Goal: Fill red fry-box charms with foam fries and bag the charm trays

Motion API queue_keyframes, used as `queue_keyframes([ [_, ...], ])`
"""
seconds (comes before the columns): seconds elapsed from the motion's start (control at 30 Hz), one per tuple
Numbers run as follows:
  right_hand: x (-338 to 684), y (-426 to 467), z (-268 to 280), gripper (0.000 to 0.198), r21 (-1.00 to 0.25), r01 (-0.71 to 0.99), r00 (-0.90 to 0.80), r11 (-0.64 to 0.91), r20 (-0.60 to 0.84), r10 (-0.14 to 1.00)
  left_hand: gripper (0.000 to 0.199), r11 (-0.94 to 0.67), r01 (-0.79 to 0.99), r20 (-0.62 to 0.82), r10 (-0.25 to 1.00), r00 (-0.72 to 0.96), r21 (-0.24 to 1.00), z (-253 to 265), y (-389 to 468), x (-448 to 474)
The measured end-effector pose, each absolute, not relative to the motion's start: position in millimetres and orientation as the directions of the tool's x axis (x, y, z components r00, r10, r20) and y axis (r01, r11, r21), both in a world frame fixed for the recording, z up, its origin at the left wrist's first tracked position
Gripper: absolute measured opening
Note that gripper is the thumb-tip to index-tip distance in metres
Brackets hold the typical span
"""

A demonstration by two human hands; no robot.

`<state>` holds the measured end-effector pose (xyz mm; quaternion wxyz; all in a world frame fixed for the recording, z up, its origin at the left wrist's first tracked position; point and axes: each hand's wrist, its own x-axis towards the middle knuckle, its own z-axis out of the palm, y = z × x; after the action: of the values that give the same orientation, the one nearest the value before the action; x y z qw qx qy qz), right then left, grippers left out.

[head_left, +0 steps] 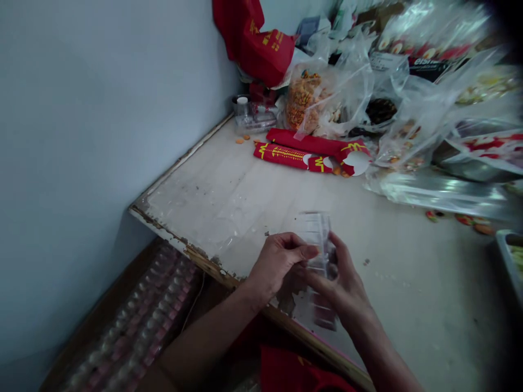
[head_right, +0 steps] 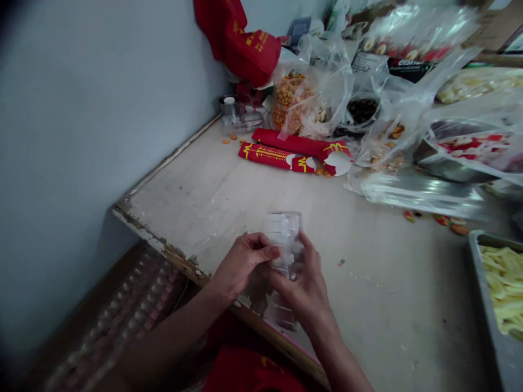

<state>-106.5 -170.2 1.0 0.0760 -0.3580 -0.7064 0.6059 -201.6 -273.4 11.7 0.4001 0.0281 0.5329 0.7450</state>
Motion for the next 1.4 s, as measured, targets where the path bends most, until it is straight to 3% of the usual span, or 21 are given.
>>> queue_keyframes([
  [0.07, -95, -159, 6, 0.094, -0.895, 0.376, -0.710, -0.240, -0.445, 0.546, 0.052, -0.128, -0.629, -0.425, 0.633, -0.647, 0.767, 2, -271, -212],
  [0.13, -84, -144, 9, 0.075, -0.845, 0.355, -0.623, -0.400, -0.533, 0.573, 0.058, -0.102, -0.612, -0.438, 0.609, -0.662, 0.784, -10, -276, -230],
  [0.23, -70, -119, 6, 0.070, -0.859, 0.338, -0.489, -0.385, -0.510, 0.707, 0.057, 0.086, -0.476, -0.430, 0.587, -0.686, 0.875, -24, -290, -259],
  [0.3, -65, -109, 3, 0.073, -0.882, 0.334, -0.521, -0.332, -0.466, 0.715, 0.053, 0.245, -0.339, -0.418, 0.572, -0.706, 0.908, -24, -301, -269],
  [0.37, -62, -105, 1, 0.074, -0.898, 0.333, -0.562, -0.288, -0.434, 0.704, 0.043, 0.416, -0.088, -0.312, 0.509, -0.803, 0.905, -17, -316, -267],
  [0.43, -61, -107, 1, 0.083, -0.919, 0.352, -0.584, -0.180, -0.366, 0.725, 0.027, 0.645, 0.234, -0.090, 0.428, -0.899, 0.728, -7, -336, -258],
  [0.5, -64, -110, 1, 0.099, -0.907, 0.419, -0.656, -0.042, -0.334, 0.677, 0.017, 0.825, 0.414, 0.094, 0.412, -0.906, 0.385, 1, -359, -247],
  [0.53, -67, -111, 0, 0.105, -0.892, 0.453, -0.699, 0.008, -0.350, 0.624, 0.016, 0.866, 0.442, 0.109, 0.428, -0.897, 0.234, 2, -368, -241],
  [0.57, -70, -113, 0, 0.108, -0.879, 0.476, -0.738, 0.035, -0.378, 0.560, 0.017, 0.879, 0.459, 0.085, 0.451, -0.888, 0.128, 1, -376, -235],
  [0.63, -76, -114, -1, 0.103, -0.876, 0.483, -0.779, 0.009, -0.425, 0.461, 0.020, 0.864, 0.501, 0.001, 0.501, -0.865, 0.051, -3, -384, -223],
  [0.77, -82, -112, 0, 0.077, -0.862, 0.460, -0.776, -0.210, -0.506, 0.378, 0.022, 0.846, 0.524, -0.032, 0.529, -0.848, 0.101, -11, -374, -201],
  [0.87, -82, -109, 0, 0.070, -0.830, 0.466, -0.755, -0.307, -0.554, 0.352, 0.023, 0.855, 0.505, -0.016, 0.511, -0.860, 0.118, -6, -360, -193],
  [0.97, -89, -110, -1, 0.068, -0.836, 0.443, -0.773, -0.323, -0.539, 0.334, 0.027, 0.804, 0.569, 0.037, 0.572, -0.820, 0.175, -1, -344, -196],
  [1.1, -109, -125, -4, 0.063, -0.847, 0.390, -0.845, -0.361, -0.485, 0.224, 0.032, 0.737, 0.642, 0.017, 0.654, -0.756, 0.213, -4, -330, -209],
  [1.23, -132, -151, -3, 0.067, -0.839, 0.346, -0.890, -0.419, -0.435, 0.136, 0.029, 0.766, 0.613, -0.001, 0.625, -0.781, 0.194, -7, -343, -227],
  [1.4, -141, -165, -6, 0.075, -0.880, 0.320, -0.913, -0.352, -0.385, 0.133, 0.025, 0.804, 0.573, 0.001, 0.580, -0.814, 0.157, -8, -363, -243],
])
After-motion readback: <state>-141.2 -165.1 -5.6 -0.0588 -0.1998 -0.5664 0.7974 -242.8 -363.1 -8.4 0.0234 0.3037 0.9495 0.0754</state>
